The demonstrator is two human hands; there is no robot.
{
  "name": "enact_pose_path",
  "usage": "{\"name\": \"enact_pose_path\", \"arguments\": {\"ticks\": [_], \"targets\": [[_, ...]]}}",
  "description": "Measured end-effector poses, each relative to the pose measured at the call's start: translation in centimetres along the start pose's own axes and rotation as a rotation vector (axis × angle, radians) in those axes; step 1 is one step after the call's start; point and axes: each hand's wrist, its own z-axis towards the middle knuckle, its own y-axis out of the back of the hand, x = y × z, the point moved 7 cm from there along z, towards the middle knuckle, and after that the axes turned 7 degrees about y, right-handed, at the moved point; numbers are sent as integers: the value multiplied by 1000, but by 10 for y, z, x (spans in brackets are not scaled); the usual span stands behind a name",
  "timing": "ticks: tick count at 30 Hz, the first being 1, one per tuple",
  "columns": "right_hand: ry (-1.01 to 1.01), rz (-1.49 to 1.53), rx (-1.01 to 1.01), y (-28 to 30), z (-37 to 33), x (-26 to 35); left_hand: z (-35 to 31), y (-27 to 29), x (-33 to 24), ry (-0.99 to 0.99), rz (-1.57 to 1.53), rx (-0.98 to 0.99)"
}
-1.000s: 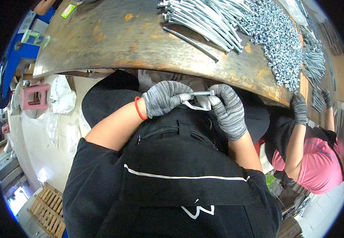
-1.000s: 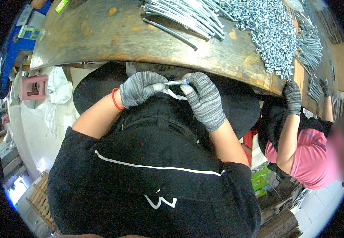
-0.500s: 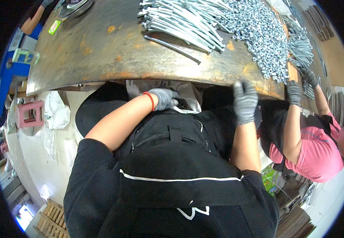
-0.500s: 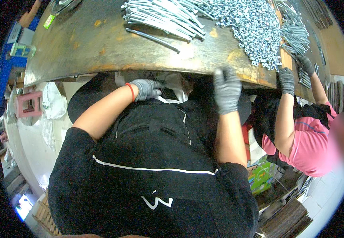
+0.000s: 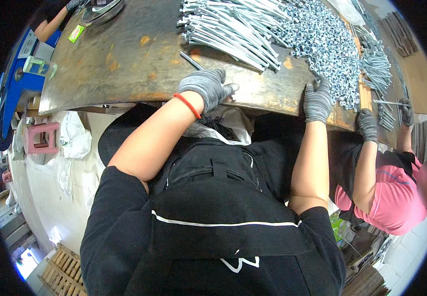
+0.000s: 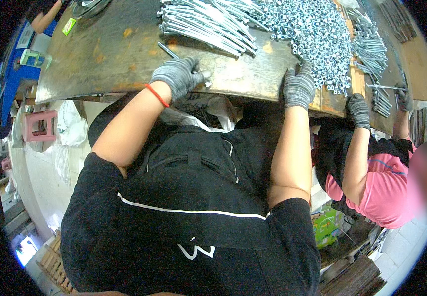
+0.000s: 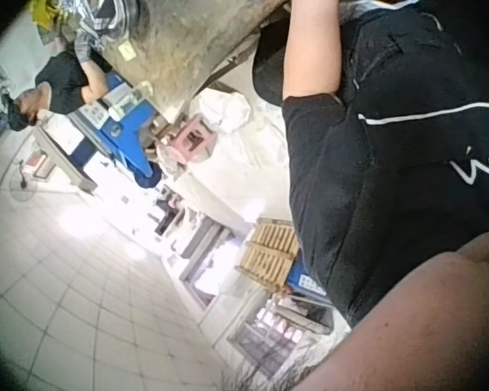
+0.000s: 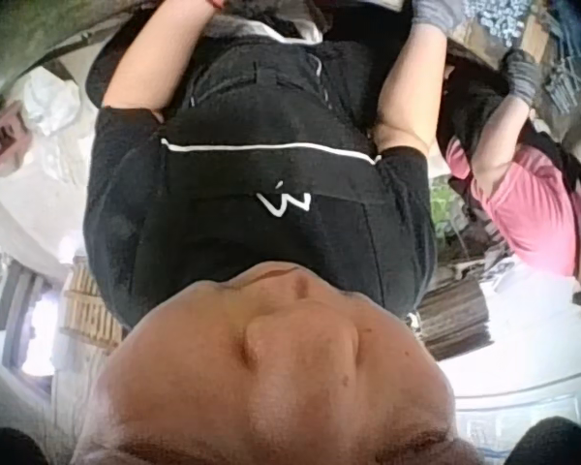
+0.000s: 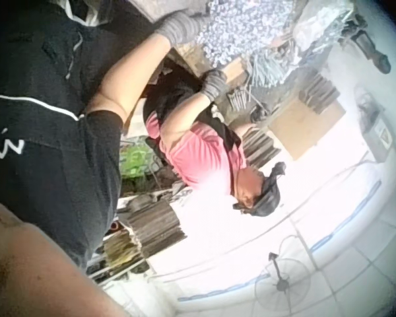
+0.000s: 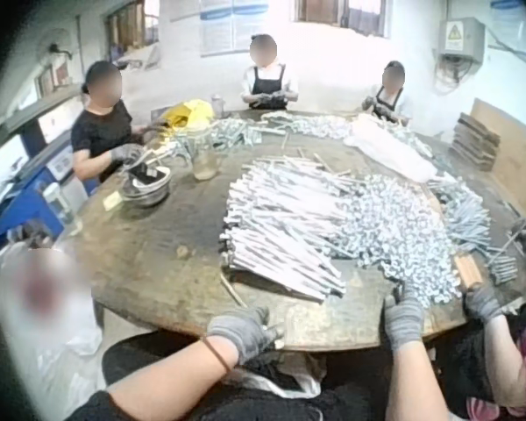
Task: The person repeatedly picks up bolts and nuts from a table and screws them together by hand. They place the assembled fasteners into a pile on the table. At one point, they open a plastic bag and pour additional bolts onto the table before resuming assembly.
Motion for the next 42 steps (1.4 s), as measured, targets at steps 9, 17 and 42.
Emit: {"name": "enact_pose_path", "arguments": {"ticks": [9,17,42], "targets": [[161,144,-105,-21,27,-29,-41,-13,96,103,-1006,-206],[118,-39,-7,-4,26,-13,-86,-21,90,-262,-1855,-217],[822,910,412,38,-145,122,-99,-28,21,-415,-781,125]]}}
